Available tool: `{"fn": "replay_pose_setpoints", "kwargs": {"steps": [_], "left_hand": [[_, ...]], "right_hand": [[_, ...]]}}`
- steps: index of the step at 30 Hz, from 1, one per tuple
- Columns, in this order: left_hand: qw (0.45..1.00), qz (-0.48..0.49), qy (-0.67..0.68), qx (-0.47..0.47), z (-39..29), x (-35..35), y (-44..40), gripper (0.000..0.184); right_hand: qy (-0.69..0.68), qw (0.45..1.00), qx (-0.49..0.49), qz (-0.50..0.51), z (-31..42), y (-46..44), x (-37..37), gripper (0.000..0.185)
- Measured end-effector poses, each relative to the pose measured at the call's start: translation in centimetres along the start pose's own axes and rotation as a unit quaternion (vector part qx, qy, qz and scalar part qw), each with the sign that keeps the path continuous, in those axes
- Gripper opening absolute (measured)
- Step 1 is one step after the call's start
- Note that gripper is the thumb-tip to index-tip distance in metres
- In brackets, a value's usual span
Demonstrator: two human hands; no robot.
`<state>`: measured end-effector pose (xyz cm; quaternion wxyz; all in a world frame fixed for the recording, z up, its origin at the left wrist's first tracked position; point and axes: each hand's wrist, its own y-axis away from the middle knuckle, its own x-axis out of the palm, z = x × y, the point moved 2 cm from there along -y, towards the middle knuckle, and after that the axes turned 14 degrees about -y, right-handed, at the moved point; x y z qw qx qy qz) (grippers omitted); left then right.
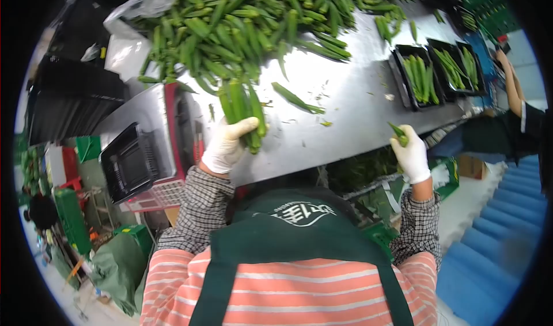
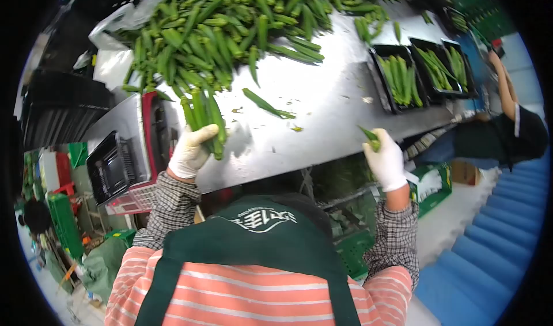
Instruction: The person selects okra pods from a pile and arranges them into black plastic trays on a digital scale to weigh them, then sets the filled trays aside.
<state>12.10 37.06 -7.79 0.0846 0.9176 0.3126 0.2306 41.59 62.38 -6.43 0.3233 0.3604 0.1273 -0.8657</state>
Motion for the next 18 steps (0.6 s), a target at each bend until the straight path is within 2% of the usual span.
{"fn": "replay_pose_setpoints", "kwargs": {"steps": [3, 4, 5, 7, 8, 9, 11, 13, 14, 15, 16, 18], "left_hand": [[0.999, 0.019, 0.032, -0.004, -1.1, -0.5, 1.6, 0.027], [0.999, 0.030, 0.027, 0.001, -1.4, -0.9, 2.3, 0.026], [1.000, 0.014, 0.019, 0.006, -2.2, -1.0, 3.3, 0.026], [0.997, -0.001, -0.070, 0.041, -4.4, -2.2, 5.9, 0.036], [0.988, -0.064, -0.137, 0.032, -5.7, -3.2, 7.8, 0.038], [0.974, -0.114, -0.177, 0.084, -7.7, -3.9, 9.6, 0.040], [0.934, -0.212, -0.240, 0.160, -11.3, -6.7, 13.2, 0.039], [0.881, -0.317, -0.299, 0.183, -13.9, -10.7, 16.3, 0.039], [0.832, -0.360, -0.376, 0.192, -14.7, -12.6, 17.1, 0.036], [0.775, -0.397, -0.449, 0.198, -15.1, -14.6, 17.8, 0.034], [0.682, -0.413, -0.578, 0.174, -14.9, -17.1, 18.3, 0.032], [0.586, -0.321, -0.719, 0.189, -15.3, -18.4, 17.2, 0.034]], "right_hand": [[0.009, 0.991, -0.118, 0.062, 4.9, -3.8, 8.1, 0.025], [0.007, 0.988, -0.105, 0.110, 7.1, -4.9, 10.5, 0.024], [-0.006, 0.984, -0.139, 0.111, 8.3, -6.1, 13.2, 0.023], [0.059, 0.974, -0.163, 0.144, 9.3, -8.4, 17.7, 0.021], [0.096, 0.972, -0.151, 0.150, 9.5, -9.2, 19.3, 0.019], [0.135, 0.969, -0.137, 0.155, 9.7, -10.0, 20.3, 0.018], [0.120, 0.969, -0.124, 0.176, 10.2, -11.0, 20.5, 0.018], [0.130, 0.970, -0.111, 0.175, 10.0, -11.6, 19.8, 0.023], [0.084, 0.975, -0.125, 0.166, 10.1, -12.0, 19.0, 0.023], [0.039, 0.977, -0.136, 0.157, 10.3, -12.2, 18.4, 0.022], [-0.008, 0.977, -0.123, 0.175, 11.5, -12.3, 18.0, 0.024], [-0.102, 0.969, -0.093, 0.203, 14.0, -12.6, 16.8, 0.027]]}}
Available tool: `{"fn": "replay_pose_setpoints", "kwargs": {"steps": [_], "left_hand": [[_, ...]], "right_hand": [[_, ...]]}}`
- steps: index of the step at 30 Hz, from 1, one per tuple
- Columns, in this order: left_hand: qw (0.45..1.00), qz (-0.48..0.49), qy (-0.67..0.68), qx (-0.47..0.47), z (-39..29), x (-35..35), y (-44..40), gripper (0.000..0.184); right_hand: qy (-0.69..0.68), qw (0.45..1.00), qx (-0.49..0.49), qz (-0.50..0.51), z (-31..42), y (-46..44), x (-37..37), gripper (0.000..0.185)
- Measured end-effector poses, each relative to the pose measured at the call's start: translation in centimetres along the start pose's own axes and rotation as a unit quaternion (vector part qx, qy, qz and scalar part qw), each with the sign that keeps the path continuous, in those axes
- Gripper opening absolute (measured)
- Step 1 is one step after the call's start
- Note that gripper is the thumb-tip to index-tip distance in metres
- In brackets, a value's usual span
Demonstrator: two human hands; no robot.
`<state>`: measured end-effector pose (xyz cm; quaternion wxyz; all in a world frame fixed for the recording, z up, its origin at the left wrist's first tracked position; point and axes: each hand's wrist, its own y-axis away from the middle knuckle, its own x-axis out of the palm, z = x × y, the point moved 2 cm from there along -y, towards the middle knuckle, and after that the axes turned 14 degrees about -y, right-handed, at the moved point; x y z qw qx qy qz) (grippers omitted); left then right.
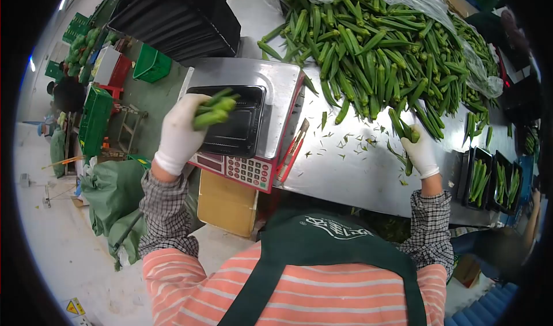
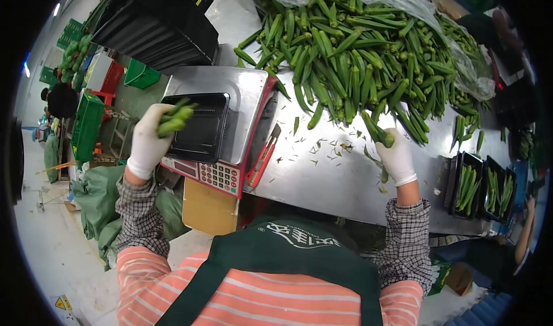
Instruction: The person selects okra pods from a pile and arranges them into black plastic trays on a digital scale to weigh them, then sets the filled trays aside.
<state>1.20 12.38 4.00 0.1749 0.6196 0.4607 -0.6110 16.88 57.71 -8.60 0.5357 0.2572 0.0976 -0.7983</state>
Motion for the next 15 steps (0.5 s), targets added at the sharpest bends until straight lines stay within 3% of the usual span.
{"fn": "replay_pose_setpoints", "kwargs": {"steps": [3, 6, 9, 11, 13, 15], "left_hand": [[0.968, 0.144, -0.154, 0.139, 2.6, 3.3, -0.1, 0.046], [0.974, 0.179, -0.041, 0.133, 2.0, 2.1, 0.2, 0.075], [0.957, 0.209, 0.196, 0.033, 4.4, -2.3, 0.5, 0.080], [0.939, 0.127, 0.313, -0.060, 6.7, -3.1, 1.6, 0.072], [0.916, 0.042, 0.367, -0.153, 7.8, -2.8, 2.8, 0.070], [0.906, -0.020, 0.396, -0.145, 9.1, -1.9, 3.9, 0.068]], "right_hand": [[-0.191, 0.978, 0.012, 0.078, 5.3, -0.5, 1.8, 0.025], [-0.196, 0.970, -0.012, 0.140, 12.0, -0.8, 4.3, 0.023], [-0.248, 0.937, -0.039, 0.242, 18.2, -1.5, 8.2, 0.024], [-0.231, 0.909, -0.033, 0.346, 22.9, -2.0, 11.1, 0.025], [-0.217, 0.891, -0.135, 0.376, 26.6, -2.1, 15.0, 0.024], [-0.110, 0.887, -0.238, 0.380, 28.3, -3.2, 19.5, 0.028]]}}
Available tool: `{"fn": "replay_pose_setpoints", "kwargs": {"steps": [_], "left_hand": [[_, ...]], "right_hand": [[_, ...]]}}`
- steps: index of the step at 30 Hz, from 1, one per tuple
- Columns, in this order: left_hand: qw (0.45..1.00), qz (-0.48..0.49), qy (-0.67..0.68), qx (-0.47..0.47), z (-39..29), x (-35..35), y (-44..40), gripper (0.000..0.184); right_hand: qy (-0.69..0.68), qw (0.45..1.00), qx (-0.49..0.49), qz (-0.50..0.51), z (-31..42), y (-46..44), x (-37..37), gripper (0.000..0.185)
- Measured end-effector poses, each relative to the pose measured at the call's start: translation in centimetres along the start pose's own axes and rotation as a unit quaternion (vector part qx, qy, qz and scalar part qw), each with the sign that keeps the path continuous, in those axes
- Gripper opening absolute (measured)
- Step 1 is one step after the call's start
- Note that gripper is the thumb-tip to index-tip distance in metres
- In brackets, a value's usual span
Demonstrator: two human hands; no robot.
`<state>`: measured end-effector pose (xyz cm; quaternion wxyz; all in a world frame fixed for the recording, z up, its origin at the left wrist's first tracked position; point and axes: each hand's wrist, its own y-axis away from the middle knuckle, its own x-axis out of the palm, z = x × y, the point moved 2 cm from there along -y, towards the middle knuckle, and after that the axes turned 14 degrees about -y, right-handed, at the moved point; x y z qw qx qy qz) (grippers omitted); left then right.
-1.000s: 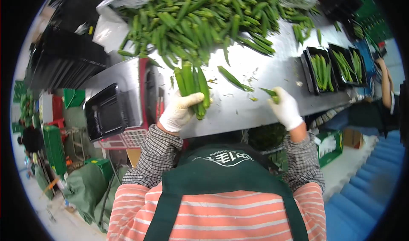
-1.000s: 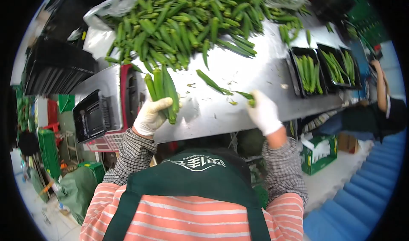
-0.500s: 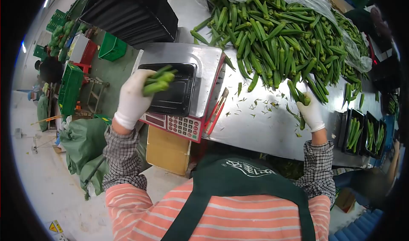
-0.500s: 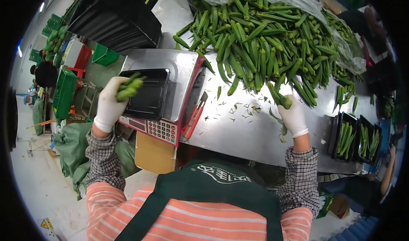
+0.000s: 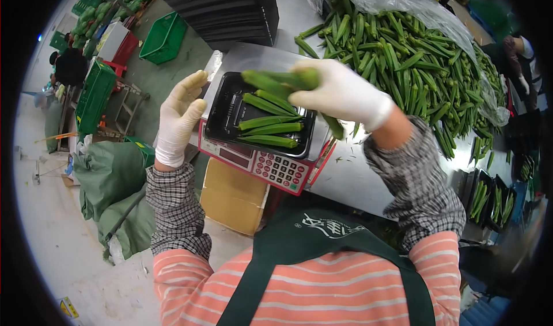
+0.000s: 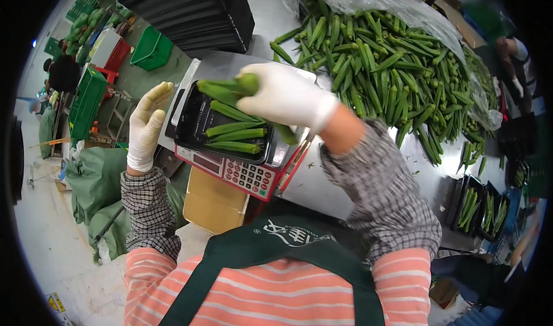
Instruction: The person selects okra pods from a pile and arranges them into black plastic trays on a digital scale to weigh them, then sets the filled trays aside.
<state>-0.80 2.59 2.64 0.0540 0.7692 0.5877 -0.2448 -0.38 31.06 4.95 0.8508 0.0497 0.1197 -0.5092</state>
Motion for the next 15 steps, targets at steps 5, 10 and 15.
{"fn": "replay_pose_setpoints", "kwargs": {"steps": [5, 10, 15], "left_hand": [[0.999, 0.037, 0.034, 0.018, 2.1, 1.3, 0.4, 0.077], [0.992, 0.064, 0.108, 0.019, 3.8, -0.5, 0.9, 0.079], [0.990, -0.027, 0.134, 0.043, 5.7, -3.6, 1.8, 0.070]], "right_hand": [[0.103, 0.989, 0.083, 0.066, -0.5, -5.0, 4.4, 0.051], [-0.032, 0.997, 0.033, -0.065, -1.0, -1.6, -1.6, 0.054], [0.027, 0.931, 0.194, -0.309, -9.9, 8.7, -10.5, 0.035]]}}
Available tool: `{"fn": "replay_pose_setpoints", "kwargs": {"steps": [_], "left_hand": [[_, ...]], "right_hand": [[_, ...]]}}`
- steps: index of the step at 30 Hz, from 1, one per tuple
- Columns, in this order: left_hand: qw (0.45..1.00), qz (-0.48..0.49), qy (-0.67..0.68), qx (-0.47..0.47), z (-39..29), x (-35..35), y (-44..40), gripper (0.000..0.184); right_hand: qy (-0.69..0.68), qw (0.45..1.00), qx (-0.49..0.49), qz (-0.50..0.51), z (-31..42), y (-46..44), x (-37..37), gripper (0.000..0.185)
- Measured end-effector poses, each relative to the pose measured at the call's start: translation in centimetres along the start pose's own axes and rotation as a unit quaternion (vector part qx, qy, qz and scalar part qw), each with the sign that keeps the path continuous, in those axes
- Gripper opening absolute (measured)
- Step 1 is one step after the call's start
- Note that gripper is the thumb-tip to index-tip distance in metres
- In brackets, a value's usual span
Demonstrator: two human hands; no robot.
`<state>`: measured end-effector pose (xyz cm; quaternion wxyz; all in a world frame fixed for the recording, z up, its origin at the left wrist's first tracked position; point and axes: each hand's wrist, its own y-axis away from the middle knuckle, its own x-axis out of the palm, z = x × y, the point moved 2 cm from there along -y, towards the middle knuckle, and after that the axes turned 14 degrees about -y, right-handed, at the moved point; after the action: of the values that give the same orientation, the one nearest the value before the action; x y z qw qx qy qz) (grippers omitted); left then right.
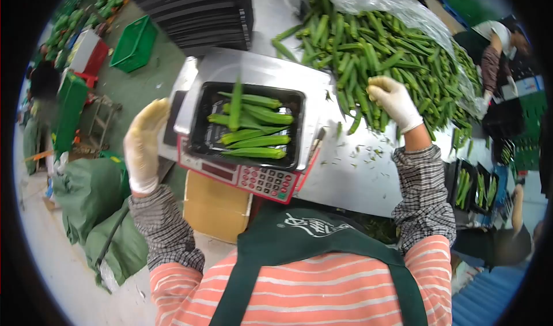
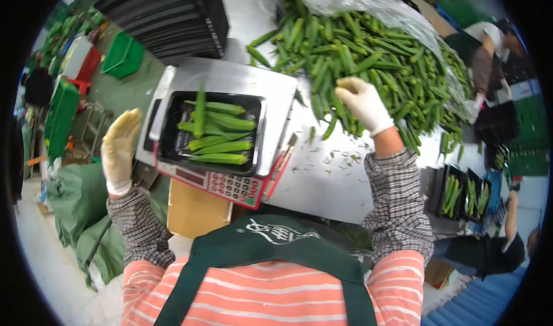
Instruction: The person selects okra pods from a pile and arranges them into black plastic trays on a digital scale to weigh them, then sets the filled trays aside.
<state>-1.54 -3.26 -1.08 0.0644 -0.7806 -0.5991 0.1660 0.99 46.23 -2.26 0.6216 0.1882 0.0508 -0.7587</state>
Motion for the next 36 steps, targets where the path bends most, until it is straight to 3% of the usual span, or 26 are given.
{"fn": "replay_pose_setpoints", "kwargs": {"steps": [2, 5, 7, 9, 11, 13, 15, 17, 20, 21, 25, 26, 30, 33, 36], "left_hand": [[0.999, -0.030, -0.020, -0.007, 0.6, -0.6, 0.3, 0.068], [0.978, -0.097, -0.167, -0.076, -0.7, 1.7, -0.7, 0.043], [0.962, -0.063, -0.247, -0.104, -2.0, 4.7, -2.2, 0.028], [0.917, 0.003, -0.398, 0.014, -3.4, 8.4, -3.8, 0.020], [0.814, 0.059, -0.568, 0.107, -2.4, 10.1, -4.8, 0.021], [0.760, 0.082, -0.631, 0.134, -1.2, 11.0, -5.1, 0.023], [0.796, 0.077, -0.574, 0.176, -0.6, 11.7, -4.8, 0.023], [0.798, 0.070, -0.559, 0.214, -2.1, 12.3, -4.6, 0.027], [0.800, 0.195, -0.530, 0.204, -3.8, 12.7, -4.0, 0.042], [0.811, 0.183, -0.520, 0.194, -4.4, 12.5, -4.0, 0.043], [0.855, 0.106, -0.485, 0.153, -5.2, 10.6, -3.4, 0.044], [0.858, 0.094, -0.484, 0.144, -5.1, 10.1, -3.0, 0.041], [0.878, 0.074, -0.456, 0.122, -4.1, 9.8, -1.9, 0.034], [0.886, 0.069, -0.446, 0.111, -4.2, 10.1, -1.7, 0.031], [0.887, 0.067, -0.444, 0.108, -4.5, 10.0, -1.7, 0.030]], "right_hand": [[0.019, 0.998, 0.030, -0.049, -4.3, 1.6, -2.3, 0.032], [0.061, 0.995, 0.031, -0.069, -7.5, 3.1, -1.6, 0.028], [0.084, 0.993, -0.011, -0.084, -8.3, 3.0, 0.4, 0.028], [0.172, 0.979, -0.050, -0.100, -8.1, 2.0, 2.5, 0.028], [0.260, 0.956, -0.076, -0.118, -7.9, 0.6, 4.1, 0.032], [0.325, 0.931, -0.072, -0.151, -7.7, -0.5, 5.1, 0.036], [0.353, 0.923, -0.031, -0.150, -8.2, -1.4, 5.2, 0.037], [0.367, 0.918, 0.000, -0.154, -9.2, -1.9, 4.9, 0.036], [0.359, 0.923, 0.037, -0.133, -10.1, -1.5, 3.6, 0.032], [0.362, 0.922, 0.041, -0.129, -10.4, -1.5, 3.2, 0.032], [0.117, 0.976, 0.125, -0.131, -10.9, 0.4, 1.1, 0.036], [0.037, 0.975, 0.185, -0.116, -9.7, 1.3, 0.6, 0.035], [0.156, 0.973, 0.029, -0.169, -12.2, 1.4, 2.5, 0.040], [0.247, 0.956, 0.092, -0.127, -10.6, 0.5, 4.3, 0.044], [0.213, 0.961, 0.124, -0.125, -11.1, 0.1, 3.0, 0.034]]}}
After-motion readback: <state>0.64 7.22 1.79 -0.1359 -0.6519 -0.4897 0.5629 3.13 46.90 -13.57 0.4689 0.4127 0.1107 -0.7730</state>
